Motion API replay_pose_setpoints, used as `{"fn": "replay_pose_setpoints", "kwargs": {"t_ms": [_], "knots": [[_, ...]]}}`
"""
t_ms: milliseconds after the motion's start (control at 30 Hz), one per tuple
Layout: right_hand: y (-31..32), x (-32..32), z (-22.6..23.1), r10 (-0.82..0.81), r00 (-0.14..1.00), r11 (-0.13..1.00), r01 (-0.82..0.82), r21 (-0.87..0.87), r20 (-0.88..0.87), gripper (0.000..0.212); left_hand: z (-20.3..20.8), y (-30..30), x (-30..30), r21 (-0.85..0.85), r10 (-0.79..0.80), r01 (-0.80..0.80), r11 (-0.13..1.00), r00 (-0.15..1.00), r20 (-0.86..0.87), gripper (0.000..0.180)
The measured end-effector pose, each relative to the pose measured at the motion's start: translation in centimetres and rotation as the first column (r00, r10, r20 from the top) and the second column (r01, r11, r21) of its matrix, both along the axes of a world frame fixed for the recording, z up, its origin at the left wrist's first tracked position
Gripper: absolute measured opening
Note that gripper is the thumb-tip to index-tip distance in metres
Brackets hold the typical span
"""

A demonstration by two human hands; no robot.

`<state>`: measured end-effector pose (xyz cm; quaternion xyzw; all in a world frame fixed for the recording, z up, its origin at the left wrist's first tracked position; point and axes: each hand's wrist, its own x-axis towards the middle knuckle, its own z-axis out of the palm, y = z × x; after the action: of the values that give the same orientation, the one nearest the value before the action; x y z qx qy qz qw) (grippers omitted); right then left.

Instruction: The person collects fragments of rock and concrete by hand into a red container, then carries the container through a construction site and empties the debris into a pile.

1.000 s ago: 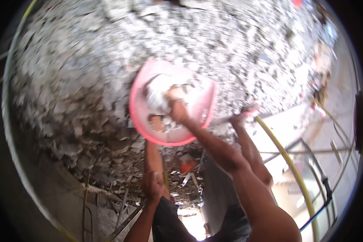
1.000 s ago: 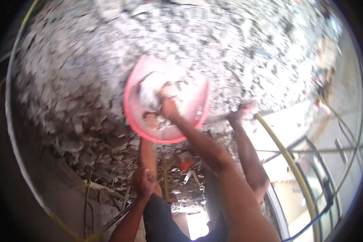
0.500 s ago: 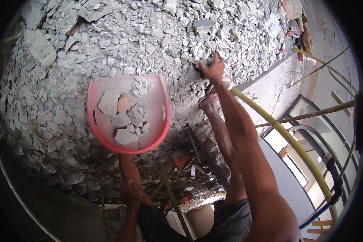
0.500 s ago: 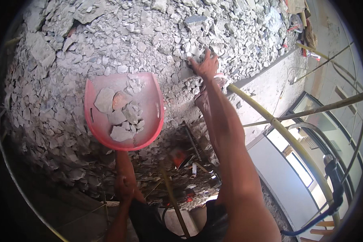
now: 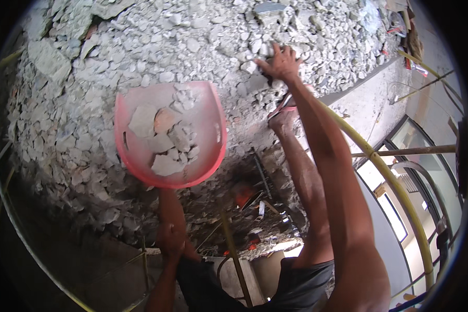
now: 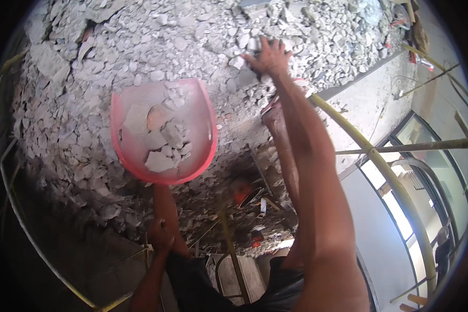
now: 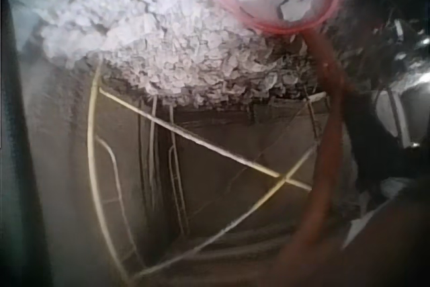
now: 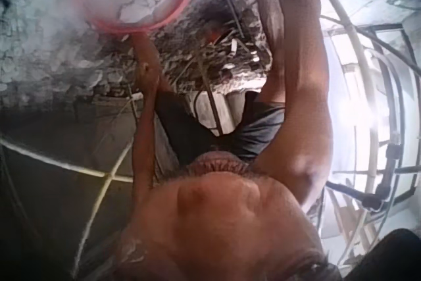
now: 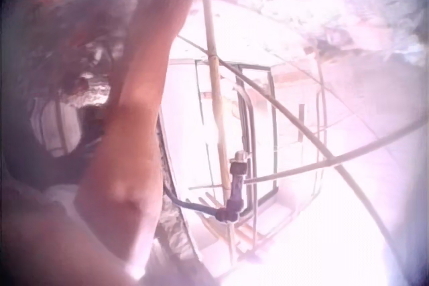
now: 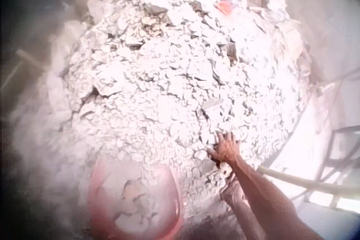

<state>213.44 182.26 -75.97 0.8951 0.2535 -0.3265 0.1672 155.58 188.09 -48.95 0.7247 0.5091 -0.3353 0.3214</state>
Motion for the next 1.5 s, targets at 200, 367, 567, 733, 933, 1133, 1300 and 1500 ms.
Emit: {"fn": "replay_pose_setpoints", "kwargs": {"t_ms": [200,367,567,733,933,1133,1300,1500], "knots": [[-0.4,-1.8,-0.2,-0.106,0.989,0.993,0.110,0.031,-0.101,0.096,-0.3,0.6,1.5,-0.005,-0.006,0.006,1.000,1.000,-0.001,0.014],[-1.6,-2.0,1.7,0.079,0.986,0.997,-0.081,-0.011,-0.149,0.099,1.0,0.8,1.1,-0.065,0.012,-0.017,0.998,0.997,-0.078,0.017],[-2.4,-2.8,0.9,0.120,0.990,0.990,-0.113,0.088,-0.078,0.095,0.4,1.6,1.2,-0.033,0.002,-0.004,0.999,0.999,-0.044,0.017],[-0.3,-6.6,2.7,0.153,0.987,0.982,-0.157,0.109,0.051,0.085,-0.3,1.0,-1.4,0.034,-0.028,0.027,0.999,0.999,0.042,0.017],[-1.7,-8.2,3.7,0.041,0.999,0.990,-0.042,0.133,0.015,0.065,-0.2,0.9,-2.2,0.033,-0.018,0.016,0.999,0.999,0.038,0.019],[-2.4,-17.6,1.8,-0.068,0.797,0.704,0.464,0.537,-0.600,0.075,0.0,1.3,-0.8,-0.030,-0.026,0.028,0.999,0.996,0.086,0.019],[-1.3,-22.2,7.6,0.195,0.792,0.724,0.282,0.630,-0.578,0.080,0.1,0.7,-1.1,-0.010,0.028,-0.027,1.000,0.999,0.038,0.014],[-4.2,-14.2,3.2,-0.127,0.989,0.923,0.091,0.374,0.072,0.091,-0.3,-0.4,-0.5,-0.042,-0.056,0.055,0.998,0.998,-0.018,0.013]]}}
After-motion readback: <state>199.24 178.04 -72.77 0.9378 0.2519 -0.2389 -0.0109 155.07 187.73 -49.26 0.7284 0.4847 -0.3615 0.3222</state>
